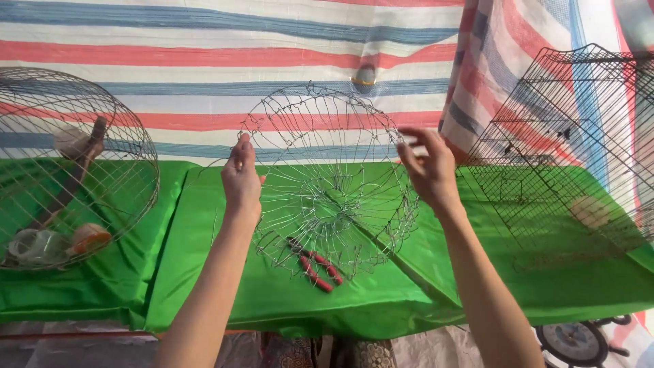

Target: Attaching wire mesh to a wire frame using pliers to create a birdcage

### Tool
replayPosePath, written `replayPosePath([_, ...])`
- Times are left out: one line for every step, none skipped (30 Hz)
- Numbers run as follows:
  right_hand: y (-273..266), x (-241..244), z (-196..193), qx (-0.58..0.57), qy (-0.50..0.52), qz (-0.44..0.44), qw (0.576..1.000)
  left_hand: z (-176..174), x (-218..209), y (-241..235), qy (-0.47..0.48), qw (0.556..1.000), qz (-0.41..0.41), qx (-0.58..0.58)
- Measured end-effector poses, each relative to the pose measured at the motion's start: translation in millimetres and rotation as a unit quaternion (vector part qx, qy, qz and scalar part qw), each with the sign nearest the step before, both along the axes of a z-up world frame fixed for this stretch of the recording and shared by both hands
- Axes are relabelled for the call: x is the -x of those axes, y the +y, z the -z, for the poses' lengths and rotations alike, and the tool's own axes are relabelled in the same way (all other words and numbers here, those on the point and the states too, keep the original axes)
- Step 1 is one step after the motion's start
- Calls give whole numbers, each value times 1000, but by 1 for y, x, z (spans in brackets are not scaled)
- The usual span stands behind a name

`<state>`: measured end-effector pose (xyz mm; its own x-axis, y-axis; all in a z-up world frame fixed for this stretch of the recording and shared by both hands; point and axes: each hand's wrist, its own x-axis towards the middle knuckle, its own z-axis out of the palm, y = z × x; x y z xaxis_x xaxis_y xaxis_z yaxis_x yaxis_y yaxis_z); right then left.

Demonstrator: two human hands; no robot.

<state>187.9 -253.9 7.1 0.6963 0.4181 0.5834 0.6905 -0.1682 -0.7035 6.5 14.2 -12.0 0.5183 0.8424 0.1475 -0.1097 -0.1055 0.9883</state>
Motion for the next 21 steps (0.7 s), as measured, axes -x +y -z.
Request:
replayPosePath([11,-15,4,1,1,1,1000,1,-5,0,1,1000,1,1])
replayPosePath([23,-30,8,89,-56,40,994,2,-9,1,2,1000,-4,-4])
replayPosePath([34,-45,12,175,-112,78,975,3,-13,1,3,1000,-8,-10])
replayPosePath([41,-56,18,173,-114,75,975,0,-13,0,1,1000,-12,-11])
replayPosePath([48,-67,24,233,-135,92,958,-3,-14,-2,8,1000,-7,-8])
replayPosePath([60,-78,28,291,-158,108,937,-8,-13,-1,14,1000,-4,-5])
replayPosePath([64,-85,31,288,-162,104,938,-6,-16,4,11,1000,-10,-7])
replayPosePath([68,-93,36,311,-181,116,926,-4,-19,9,27,1000,-3,-3])
replayPosePath([72,-101,40,334,-199,129,912,-2,-22,14,43,999,4,1])
replayPosePath([75,-103,40,333,-202,124,913,-2,-26,22,41,999,-1,1])
replayPosePath([78,-105,40,354,-198,131,904,-1,-30,29,53,999,0,-5])
replayPosePath([78,-107,42,379,-193,139,894,2,-33,35,67,998,4,-8])
replayPosePath([76,-106,42,381,-194,135,894,1,-34,36,68,998,1,-5])
replayPosePath([76,-106,41,403,-200,137,883,-2,-35,38,72,997,5,0])
replayPosePath([75,-106,40,425,-206,139,870,-4,-36,39,75,997,9,4])
replayPosePath([76,-106,38,426,-208,133,871,-10,-32,36,76,997,4,6])
replayPosePath([76,-106,36,457,-230,148,846,-17,-29,32,82,997,-3,0])
replayPosePath([73,-107,34,487,-250,166,821,-24,-26,27,89,996,-8,-8])
replayPosePath([75,-99,32,487,-250,162,821,-23,-26,28,91,996,-11,-7])
replayPosePath([75,-91,28,496,-245,181,813,-23,-26,29,83,996,-17,-19])
replayPosePath([75,-84,25,506,-240,200,804,-22,-26,29,75,996,-23,-31])
